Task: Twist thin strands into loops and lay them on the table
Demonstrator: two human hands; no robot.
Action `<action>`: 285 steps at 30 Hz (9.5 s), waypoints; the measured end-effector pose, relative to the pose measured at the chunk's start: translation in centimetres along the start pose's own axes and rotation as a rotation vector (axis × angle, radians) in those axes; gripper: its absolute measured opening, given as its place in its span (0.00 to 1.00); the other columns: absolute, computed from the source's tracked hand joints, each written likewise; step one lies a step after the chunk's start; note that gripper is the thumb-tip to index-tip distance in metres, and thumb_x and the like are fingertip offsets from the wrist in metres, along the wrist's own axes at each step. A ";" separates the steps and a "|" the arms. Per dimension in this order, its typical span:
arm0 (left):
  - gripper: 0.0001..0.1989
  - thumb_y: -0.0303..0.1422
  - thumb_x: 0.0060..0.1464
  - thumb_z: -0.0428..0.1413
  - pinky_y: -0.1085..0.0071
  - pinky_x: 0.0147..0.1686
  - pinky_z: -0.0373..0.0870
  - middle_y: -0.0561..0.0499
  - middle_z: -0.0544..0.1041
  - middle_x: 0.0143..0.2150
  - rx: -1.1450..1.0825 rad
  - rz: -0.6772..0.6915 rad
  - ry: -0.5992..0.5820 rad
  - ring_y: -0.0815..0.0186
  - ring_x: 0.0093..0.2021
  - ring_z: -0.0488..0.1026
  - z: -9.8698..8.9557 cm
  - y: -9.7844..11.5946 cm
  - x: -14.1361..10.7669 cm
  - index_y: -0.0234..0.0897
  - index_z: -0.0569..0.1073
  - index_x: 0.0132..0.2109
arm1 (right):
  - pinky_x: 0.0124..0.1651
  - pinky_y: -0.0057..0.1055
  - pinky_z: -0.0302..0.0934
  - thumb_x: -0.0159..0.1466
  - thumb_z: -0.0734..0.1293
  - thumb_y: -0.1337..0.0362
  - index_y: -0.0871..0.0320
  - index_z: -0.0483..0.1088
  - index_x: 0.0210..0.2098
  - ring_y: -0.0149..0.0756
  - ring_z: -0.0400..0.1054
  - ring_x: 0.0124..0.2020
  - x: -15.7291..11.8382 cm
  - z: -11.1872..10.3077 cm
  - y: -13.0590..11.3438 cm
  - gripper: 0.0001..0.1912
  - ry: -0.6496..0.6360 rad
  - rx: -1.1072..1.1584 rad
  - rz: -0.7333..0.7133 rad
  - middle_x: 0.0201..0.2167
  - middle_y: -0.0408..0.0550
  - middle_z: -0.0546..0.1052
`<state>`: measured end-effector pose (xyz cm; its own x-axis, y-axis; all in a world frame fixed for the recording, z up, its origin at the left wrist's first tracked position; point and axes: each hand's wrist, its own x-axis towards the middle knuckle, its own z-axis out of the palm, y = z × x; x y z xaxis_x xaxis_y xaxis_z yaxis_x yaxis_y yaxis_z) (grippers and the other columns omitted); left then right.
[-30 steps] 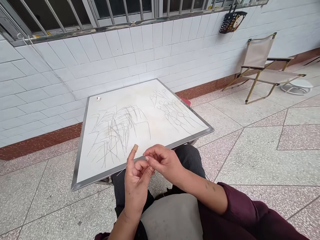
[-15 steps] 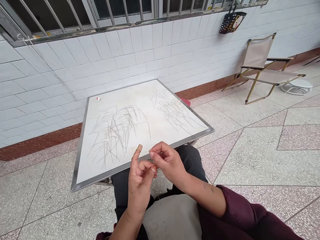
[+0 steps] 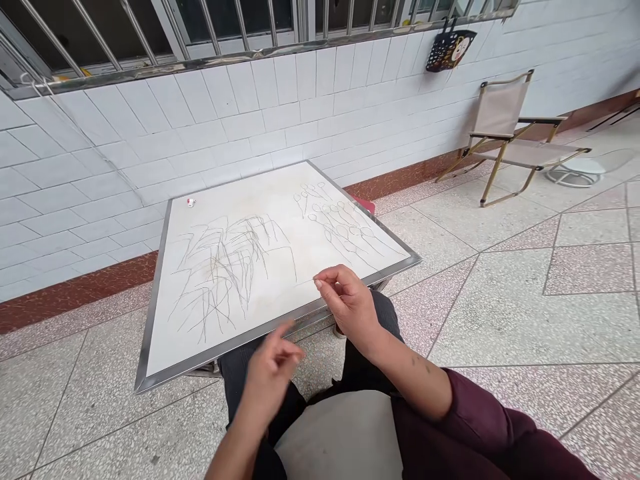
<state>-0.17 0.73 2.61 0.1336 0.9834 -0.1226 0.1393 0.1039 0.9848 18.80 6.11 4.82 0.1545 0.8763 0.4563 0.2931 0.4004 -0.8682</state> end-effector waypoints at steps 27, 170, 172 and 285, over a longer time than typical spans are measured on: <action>0.24 0.35 0.53 0.62 0.67 0.37 0.73 0.53 0.79 0.31 0.023 0.161 0.163 0.66 0.31 0.74 0.7 7.2 1.3 0.43 0.72 0.58 | 0.38 0.33 0.62 0.68 0.66 0.64 0.55 0.72 0.37 0.37 0.67 0.34 -1.4 -0.2 -0.6 0.04 -0.276 -0.177 -0.315 0.30 0.46 0.77; 0.25 0.34 0.43 0.66 0.69 0.36 0.70 0.55 0.77 0.24 -0.090 0.128 0.295 0.66 0.31 0.72 -2.9 7.5 3.2 0.34 0.75 0.51 | 0.36 0.30 0.65 0.71 0.58 0.60 0.57 0.71 0.39 0.33 0.72 0.30 -5.9 -1.2 0.8 0.13 -0.610 0.113 0.076 0.29 0.46 0.78; 0.26 0.34 0.42 0.66 0.69 0.36 0.70 0.55 0.77 0.24 -0.093 0.120 0.291 0.66 0.31 0.72 -2.7 7.6 3.1 0.34 0.75 0.51 | 0.37 0.30 0.65 0.71 0.57 0.60 0.57 0.72 0.41 0.34 0.73 0.32 -5.9 -1.4 1.1 0.13 -0.611 0.093 0.018 0.30 0.46 0.79; 0.14 0.39 0.48 0.66 0.73 0.34 0.70 0.53 0.78 0.29 -0.490 0.043 0.393 0.70 0.30 0.71 3.3 0.8 1.9 0.38 0.82 0.41 | 0.37 0.28 0.62 0.73 0.55 0.62 0.55 0.68 0.39 0.33 0.69 0.32 -4.7 0.6 1.5 0.12 -0.570 -0.118 0.015 0.30 0.43 0.76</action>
<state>3.41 2.24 2.75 -0.2541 0.9599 -0.1187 -0.3361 0.0274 0.9414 17.95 2.75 1.23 -0.3630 0.9006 0.2391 0.4031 0.3831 -0.8311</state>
